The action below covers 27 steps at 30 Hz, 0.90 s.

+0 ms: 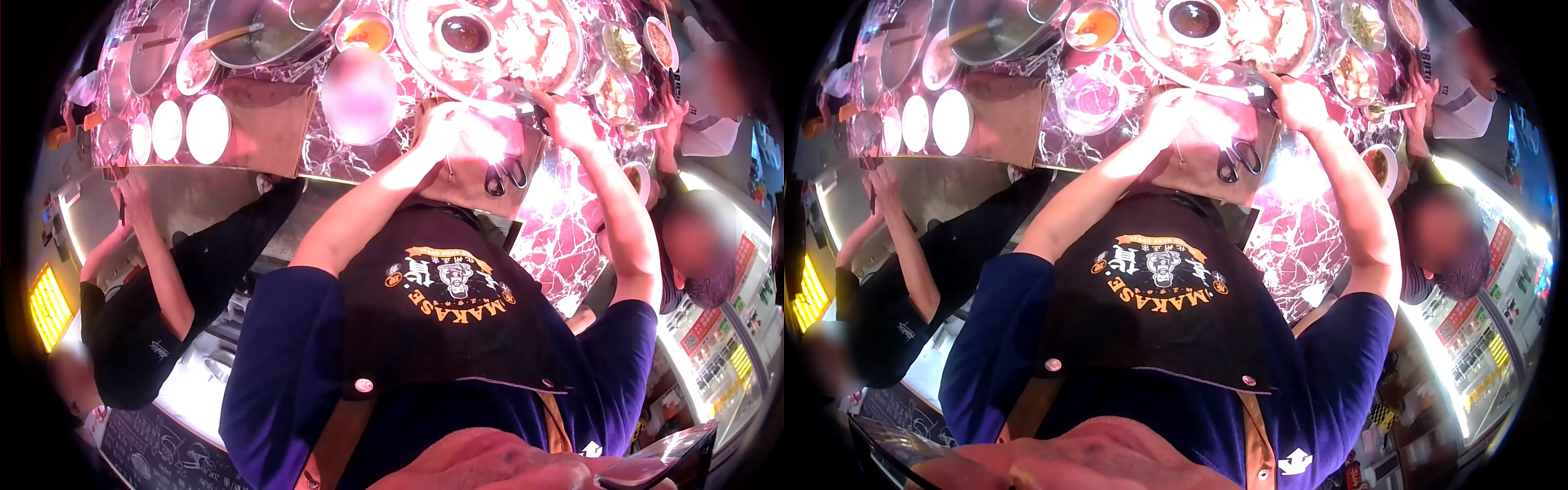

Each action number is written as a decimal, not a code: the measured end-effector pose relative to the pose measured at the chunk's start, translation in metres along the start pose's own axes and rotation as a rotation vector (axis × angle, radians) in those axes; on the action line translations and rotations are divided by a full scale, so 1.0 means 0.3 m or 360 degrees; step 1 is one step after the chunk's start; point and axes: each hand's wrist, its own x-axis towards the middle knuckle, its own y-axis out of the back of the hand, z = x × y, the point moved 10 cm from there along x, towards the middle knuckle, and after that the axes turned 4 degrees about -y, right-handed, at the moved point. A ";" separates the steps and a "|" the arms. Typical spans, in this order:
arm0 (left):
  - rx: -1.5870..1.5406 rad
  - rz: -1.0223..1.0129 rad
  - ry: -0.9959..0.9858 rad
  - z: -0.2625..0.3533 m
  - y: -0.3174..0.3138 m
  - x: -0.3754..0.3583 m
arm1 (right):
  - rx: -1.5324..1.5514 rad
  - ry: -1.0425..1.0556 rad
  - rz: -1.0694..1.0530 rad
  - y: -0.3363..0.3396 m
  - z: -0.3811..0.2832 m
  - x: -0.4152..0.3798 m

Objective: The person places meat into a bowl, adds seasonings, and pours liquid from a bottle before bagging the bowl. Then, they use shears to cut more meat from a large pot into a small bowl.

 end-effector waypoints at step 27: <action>-0.0464 -0.0134 0.0256 0.104 0.144 0.037 | 0.0054 -0.0116 0.0038 0.055 -0.093 0.020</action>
